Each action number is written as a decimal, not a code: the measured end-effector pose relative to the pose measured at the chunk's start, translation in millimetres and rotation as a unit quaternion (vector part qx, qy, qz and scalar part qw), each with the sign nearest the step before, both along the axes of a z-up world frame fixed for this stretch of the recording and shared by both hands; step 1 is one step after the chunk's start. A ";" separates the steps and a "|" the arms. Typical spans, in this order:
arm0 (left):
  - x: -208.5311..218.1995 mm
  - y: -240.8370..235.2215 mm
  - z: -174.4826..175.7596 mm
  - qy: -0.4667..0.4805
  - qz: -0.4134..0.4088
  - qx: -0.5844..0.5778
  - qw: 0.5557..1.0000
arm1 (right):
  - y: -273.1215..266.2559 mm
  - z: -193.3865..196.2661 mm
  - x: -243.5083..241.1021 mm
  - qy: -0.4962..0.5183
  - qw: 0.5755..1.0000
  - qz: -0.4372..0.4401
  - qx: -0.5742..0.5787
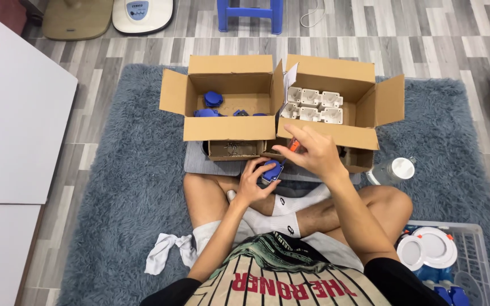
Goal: Assemble small electrical components by joining plastic housings and using a screwdriver
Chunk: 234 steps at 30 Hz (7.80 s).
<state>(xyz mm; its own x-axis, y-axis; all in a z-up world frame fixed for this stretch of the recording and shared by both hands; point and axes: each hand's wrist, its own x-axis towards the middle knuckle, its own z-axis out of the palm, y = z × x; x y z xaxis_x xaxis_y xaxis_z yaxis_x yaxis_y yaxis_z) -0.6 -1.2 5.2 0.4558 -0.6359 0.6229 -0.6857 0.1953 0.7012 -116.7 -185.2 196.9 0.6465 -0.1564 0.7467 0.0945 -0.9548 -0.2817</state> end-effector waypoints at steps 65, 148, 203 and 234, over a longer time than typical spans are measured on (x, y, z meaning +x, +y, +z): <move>-4.1 -0.8 -8.8 0.013 0.012 -0.001 1.000 | -4.0 -16.2 -26.3 -0.055 0.988 0.038 0.137; -54.6 43.1 120.6 0.079 -0.116 0.061 0.988 | 116.2 -4.7 -119.2 0.159 0.843 0.265 0.440; -90.6 83.3 75.0 0.397 -0.263 0.148 0.867 | 114.7 -88.2 -137.1 0.077 0.776 0.207 0.591; -90.6 81.2 79.6 0.377 -0.237 0.143 0.884 | 117.5 -96.9 -160.2 0.086 0.828 0.115 0.542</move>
